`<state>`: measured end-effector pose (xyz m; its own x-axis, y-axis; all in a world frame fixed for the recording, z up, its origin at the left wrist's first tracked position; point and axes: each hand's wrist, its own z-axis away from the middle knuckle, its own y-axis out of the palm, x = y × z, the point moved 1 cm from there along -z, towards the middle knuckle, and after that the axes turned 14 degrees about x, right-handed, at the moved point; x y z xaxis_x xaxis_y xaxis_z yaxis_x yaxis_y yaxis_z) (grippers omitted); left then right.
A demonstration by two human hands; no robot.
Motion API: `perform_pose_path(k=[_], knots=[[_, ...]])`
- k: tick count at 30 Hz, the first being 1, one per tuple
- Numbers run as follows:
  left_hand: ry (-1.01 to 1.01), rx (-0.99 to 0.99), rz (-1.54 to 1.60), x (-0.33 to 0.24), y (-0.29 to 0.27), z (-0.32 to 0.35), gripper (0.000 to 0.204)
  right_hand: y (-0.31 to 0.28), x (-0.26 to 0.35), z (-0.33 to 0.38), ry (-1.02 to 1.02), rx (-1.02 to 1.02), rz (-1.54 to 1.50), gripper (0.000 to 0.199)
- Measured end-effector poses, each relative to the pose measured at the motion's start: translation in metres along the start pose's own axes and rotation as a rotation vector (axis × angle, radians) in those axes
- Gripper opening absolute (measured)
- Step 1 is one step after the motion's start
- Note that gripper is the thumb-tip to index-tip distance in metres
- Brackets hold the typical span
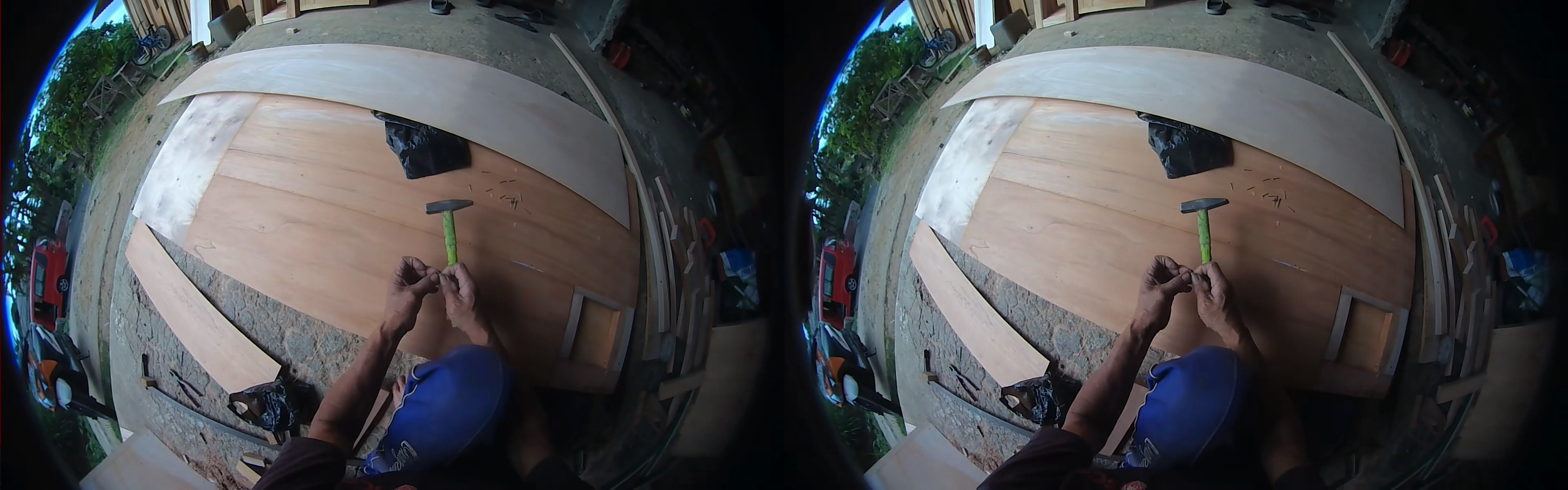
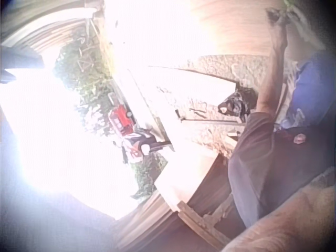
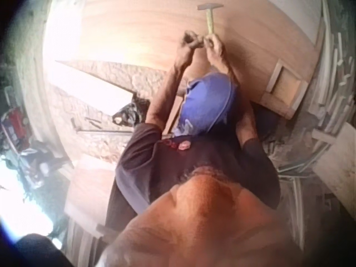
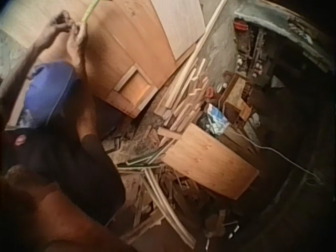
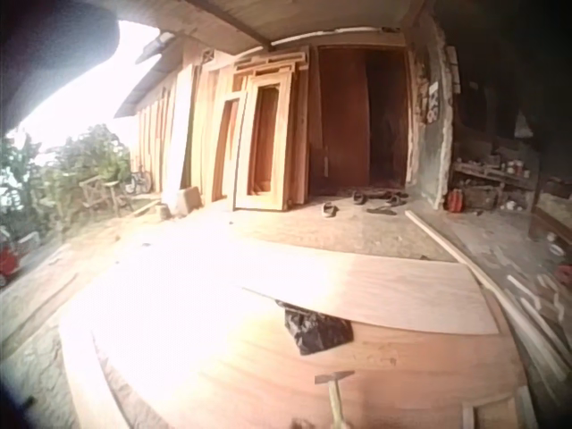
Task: The person is assembling a wooden furniture piece, likely a drawer or cabinet frame, by hand. They use a hammer to drive nails into the wooden frame and a larger wooden panel, securing the components together. The person also wipes the surface of the wood with their hand during the process.
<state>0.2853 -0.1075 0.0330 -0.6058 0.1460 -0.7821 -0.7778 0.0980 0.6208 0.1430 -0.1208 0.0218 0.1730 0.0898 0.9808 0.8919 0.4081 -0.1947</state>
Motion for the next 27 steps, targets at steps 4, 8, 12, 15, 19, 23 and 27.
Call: perform_pose_path(k=[4,8,12,15,19,23,27], knots=[[0.023,0.015,-0.080,-0.002,-0.022,-0.008,0.023,0.005,0.003,-0.015,-0.032,0.072,0.159,0.009],[0.111,-0.089,-0.545,-0.012,-0.040,-0.035,0.020,0.006,0.004,-0.027,0.018,0.038,0.135,0.012],[0.351,-0.334,-1.156,-0.026,-0.074,-0.065,0.016,0.011,-0.001,-0.021,-0.039,-0.025,0.044,0.019],[0.221,-0.427,-1.410,-0.019,-0.066,-0.073,0.015,0.002,-0.013,-0.003,0.096,0.045,0.010,0.022],[0.193,-0.432,-1.444,-0.014,-0.065,-0.079,0.016,-0.011,-0.009,0.004,-0.023,0.087,0.157,0.038],[0.165,-0.411,-1.505,-0.012,-0.073,-0.078,0.017,-0.002,0.023,0.001,-0.162,-0.010,0.462,0.055],[0.199,-0.417,-1.506,-0.012,-0.070,-0.080,0.019,-0.005,0.034,-0.005,-0.039,0.119,0.570,0.060]])
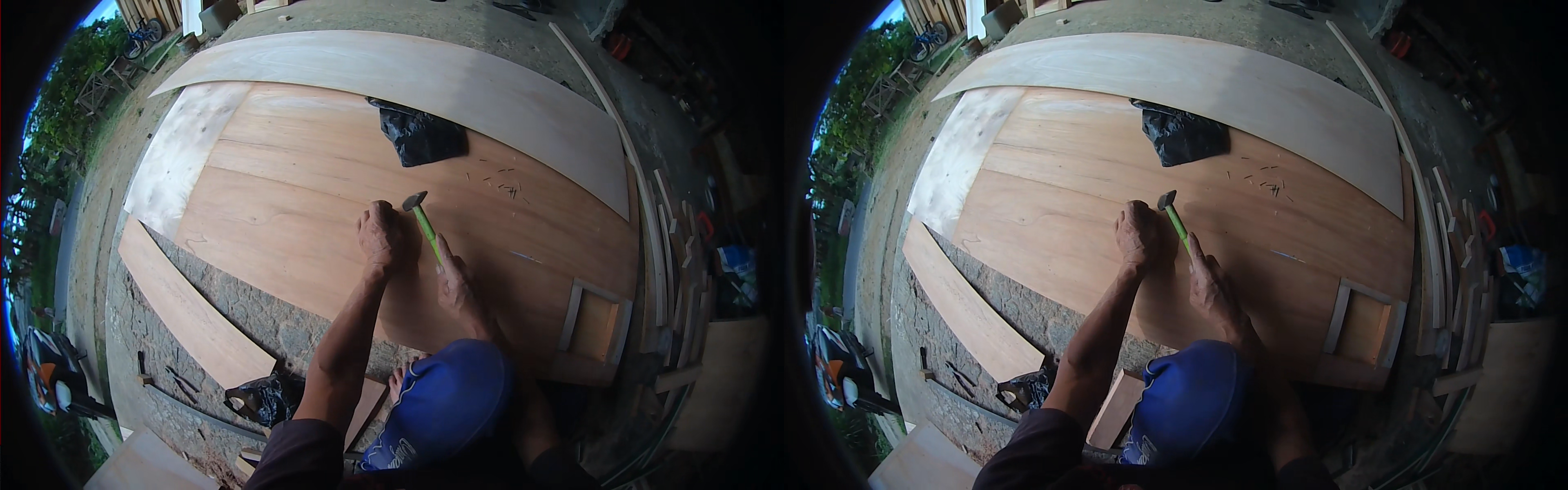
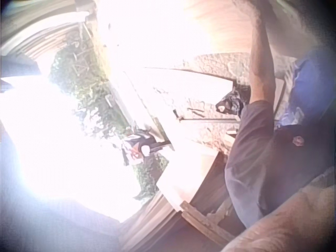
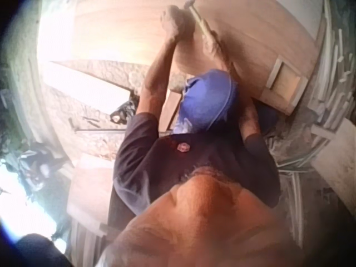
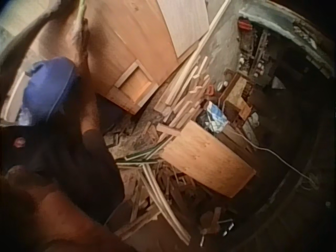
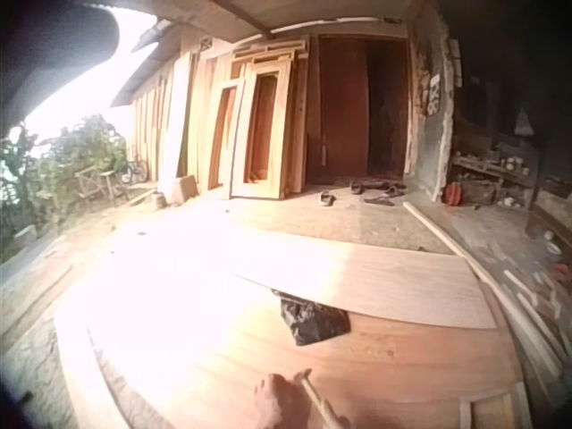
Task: The person is assembling a wooden furniture piece, likely a drawer or cabinet frame, by hand. They use a hammer to drive nails into the wooden frame and a larger wooden panel, securing the components together. The person also wipes the surface of the wood with their hand during the process.
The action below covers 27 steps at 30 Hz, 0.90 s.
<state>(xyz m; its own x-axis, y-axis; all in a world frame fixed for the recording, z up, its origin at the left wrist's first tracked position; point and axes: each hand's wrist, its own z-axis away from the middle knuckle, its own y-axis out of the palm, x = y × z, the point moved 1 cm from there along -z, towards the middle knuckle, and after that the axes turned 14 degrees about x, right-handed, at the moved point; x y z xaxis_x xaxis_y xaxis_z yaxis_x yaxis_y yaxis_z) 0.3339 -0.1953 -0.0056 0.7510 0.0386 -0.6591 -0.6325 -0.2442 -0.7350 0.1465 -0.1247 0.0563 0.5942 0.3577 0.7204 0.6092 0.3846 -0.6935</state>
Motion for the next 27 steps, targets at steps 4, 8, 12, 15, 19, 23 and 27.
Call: perform_pose_path(k=[4,8,12,15,19,23,27], knots=[[0.001,0.008,0.021,0.000,0.002,0.000,0.018,-0.001,0.003,-0.006,0.025,0.023,0.064,0.060],[-0.003,-0.024,0.028,-0.008,-0.003,0.001,0.019,-0.001,-0.004,-0.008,0.009,0.082,0.088,0.061],[-0.030,-0.024,0.025,-0.011,-0.006,0.002,0.023,-0.009,0.010,-0.007,0.018,0.101,0.148,0.069],[-0.050,0.028,-0.002,-0.011,-0.008,0.001,0.020,-0.012,0.012,-0.008,0.041,0.154,0.223,0.069],[-0.084,0.070,0.154,-0.013,-0.009,0.002,0.031,-0.011,-0.002,-0.012,0.047,0.120,0.198,0.069],[-0.038,0.066,0.053,0.023,-0.005,-0.004,0.057,-0.013,0.015,-0.011,-0.107,-0.006,0.171,0.067],[0.026,0.255,-0.282,0.034,0.001,-0.004,0.068,-0.012,0.022,-0.007,-0.187,-0.119,0.178,0.065]])
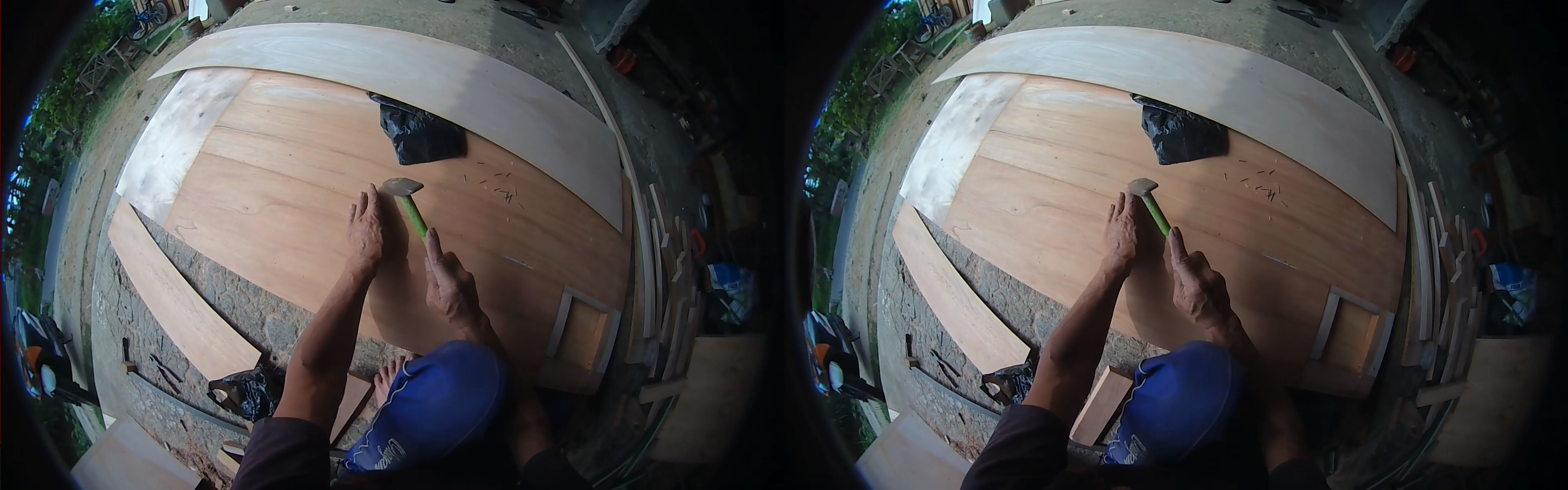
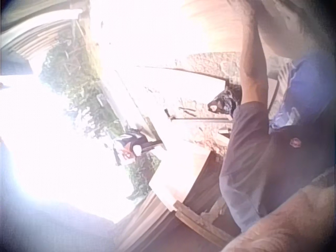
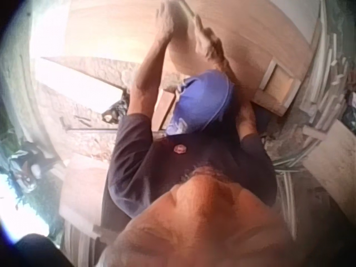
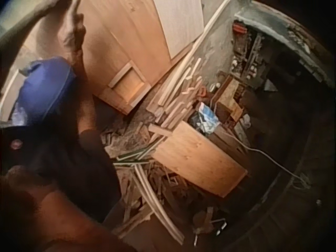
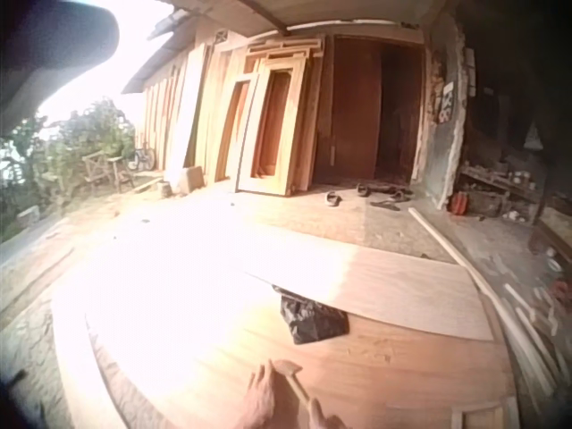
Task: The person is assembling a wooden furniture piece, likely a drawer or cabinet frame, by hand. They use a hammer to drive nails into the wooden frame and a larger wooden panel, securing the components together. The person also wipes the surface of the wood with their hand during the process.
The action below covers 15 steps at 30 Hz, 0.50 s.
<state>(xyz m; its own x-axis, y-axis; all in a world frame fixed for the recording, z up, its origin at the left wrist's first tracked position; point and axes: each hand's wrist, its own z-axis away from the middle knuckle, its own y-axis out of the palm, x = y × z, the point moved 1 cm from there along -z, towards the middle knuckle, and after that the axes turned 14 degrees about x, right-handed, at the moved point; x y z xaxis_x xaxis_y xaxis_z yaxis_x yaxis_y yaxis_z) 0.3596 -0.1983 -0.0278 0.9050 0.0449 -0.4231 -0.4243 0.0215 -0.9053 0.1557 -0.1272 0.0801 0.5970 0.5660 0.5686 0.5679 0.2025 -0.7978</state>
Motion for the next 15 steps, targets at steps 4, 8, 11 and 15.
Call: perform_pose_path(k=[4,8,11,15], knots=[[0.039,0.122,-0.016,-0.004,-0.015,-0.002,0.071,0.019,-0.029,-0.011,0.233,0.215,-0.086,0.064],[-0.023,0.080,-0.064,0.004,-0.016,0.005,0.073,0.005,0.000,-0.008,0.024,0.019,-0.135,0.058],[-0.015,0.132,-0.038,-0.023,-0.031,0.010,0.074,0.000,-0.002,0.000,0.077,0.031,-0.099,0.063],[-0.039,0.145,0.064,-0.012,-0.031,0.007,0.088,0.008,-0.017,-0.022,0.186,0.284,-0.060,0.068]])
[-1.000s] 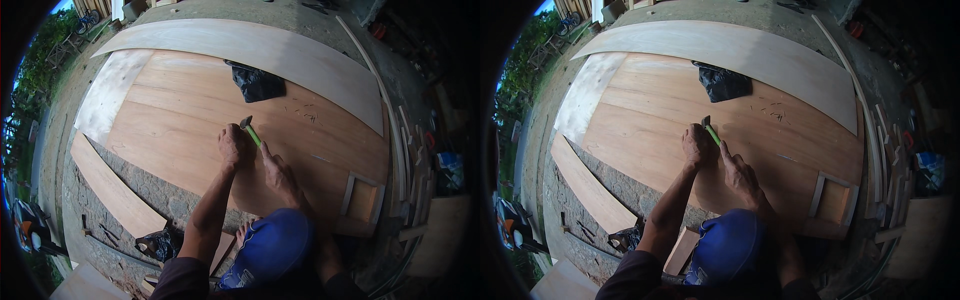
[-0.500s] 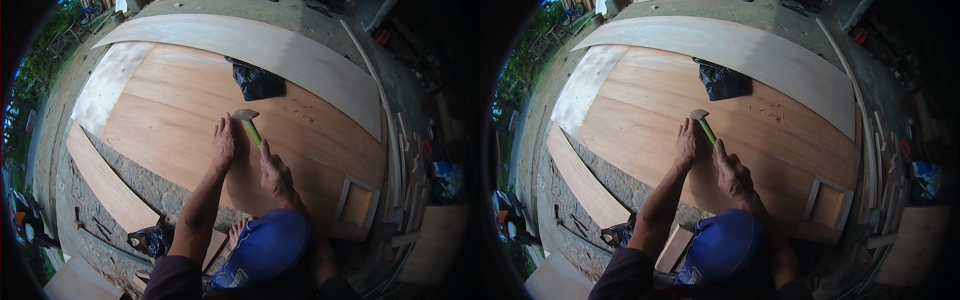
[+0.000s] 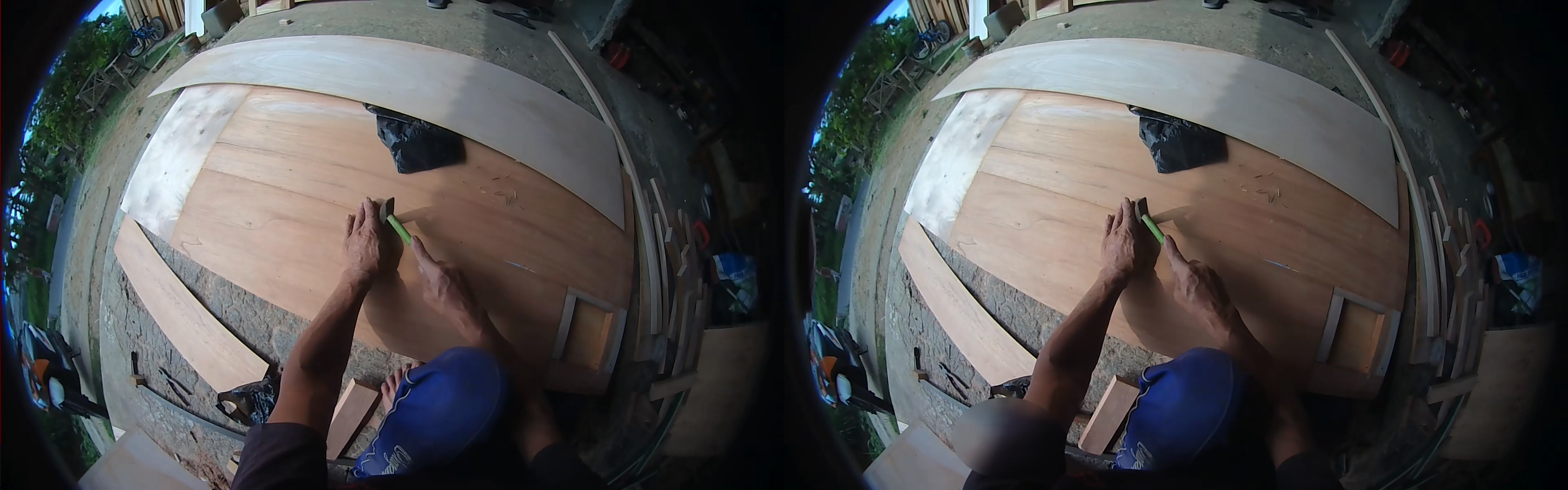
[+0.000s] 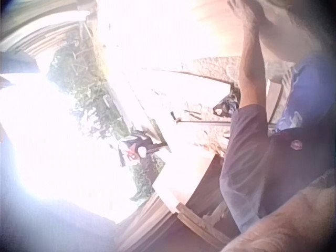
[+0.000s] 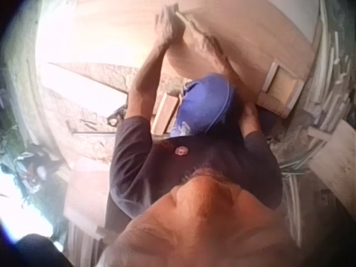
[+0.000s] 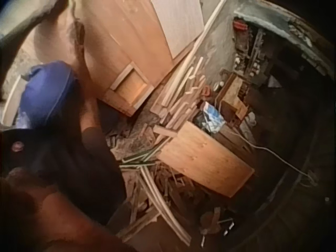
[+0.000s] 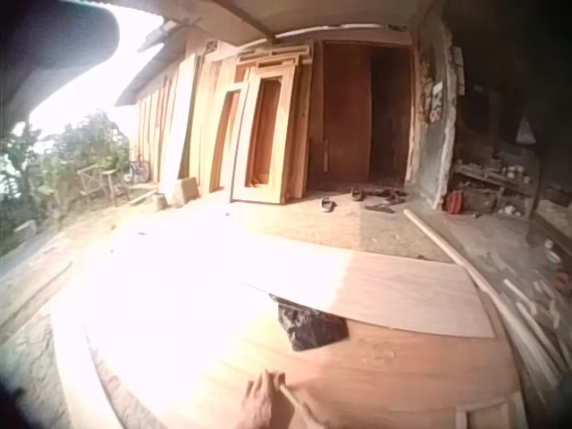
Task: The person is assembling a wooden furniture piece, likely a drawer or cabinet frame, by hand. They use a hammer to drive nails into the wooden frame and a larger wooden panel, securing the components together. The person also wipes the surface of the wood with their hand during the process.
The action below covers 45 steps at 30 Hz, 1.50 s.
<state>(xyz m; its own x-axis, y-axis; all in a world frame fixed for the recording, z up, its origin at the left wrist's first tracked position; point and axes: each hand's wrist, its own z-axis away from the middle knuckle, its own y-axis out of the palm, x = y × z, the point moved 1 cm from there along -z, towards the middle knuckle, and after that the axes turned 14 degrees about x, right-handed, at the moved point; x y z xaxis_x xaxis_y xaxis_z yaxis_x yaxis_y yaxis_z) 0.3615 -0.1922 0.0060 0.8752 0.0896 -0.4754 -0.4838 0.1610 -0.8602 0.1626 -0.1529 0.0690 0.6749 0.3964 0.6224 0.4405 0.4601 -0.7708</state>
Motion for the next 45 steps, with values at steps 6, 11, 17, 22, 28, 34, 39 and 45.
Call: perform_pose_path(k=[6,11,17,22,28,34,39,45], knots=[[-0.007,0.011,0.011,-0.012,-0.002,0.004,0.087,0.007,0.003,0.020,-0.157,-0.258,-0.032,0.065],[-0.057,0.050,-0.010,-0.020,-0.019,0.008,0.081,-0.001,0.010,0.014,-0.140,-0.165,0.053,0.078],[-0.043,-0.044,-0.132,-0.019,-0.010,-0.004,0.073,0.005,-0.013,0.021,0.198,0.187,0.176,0.076],[0.023,0.009,-0.152,0.017,0.018,-0.007,0.074,-0.011,-0.010,0.076,0.316,-0.088,-0.206,0.061],[0.164,-0.244,0.291,-0.005,0.023,-0.042,0.037,0.036,-0.109,0.157,0.145,-0.556,-0.473,0.057],[0.144,-0.025,0.348,-0.100,0.028,-0.117,0.020,0.011,-0.077,0.163,0.415,-0.490,-0.890,0.062],[0.172,-0.058,0.110,-0.130,0.041,-0.173,0.015,0.004,-0.071,0.164,0.395,-0.426,-0.852,0.063],[0.336,0.111,0.027,-0.151,0.066,-0.134,0.012,0.019,-0.086,0.162,0.314,-0.544,-0.844,0.061]])
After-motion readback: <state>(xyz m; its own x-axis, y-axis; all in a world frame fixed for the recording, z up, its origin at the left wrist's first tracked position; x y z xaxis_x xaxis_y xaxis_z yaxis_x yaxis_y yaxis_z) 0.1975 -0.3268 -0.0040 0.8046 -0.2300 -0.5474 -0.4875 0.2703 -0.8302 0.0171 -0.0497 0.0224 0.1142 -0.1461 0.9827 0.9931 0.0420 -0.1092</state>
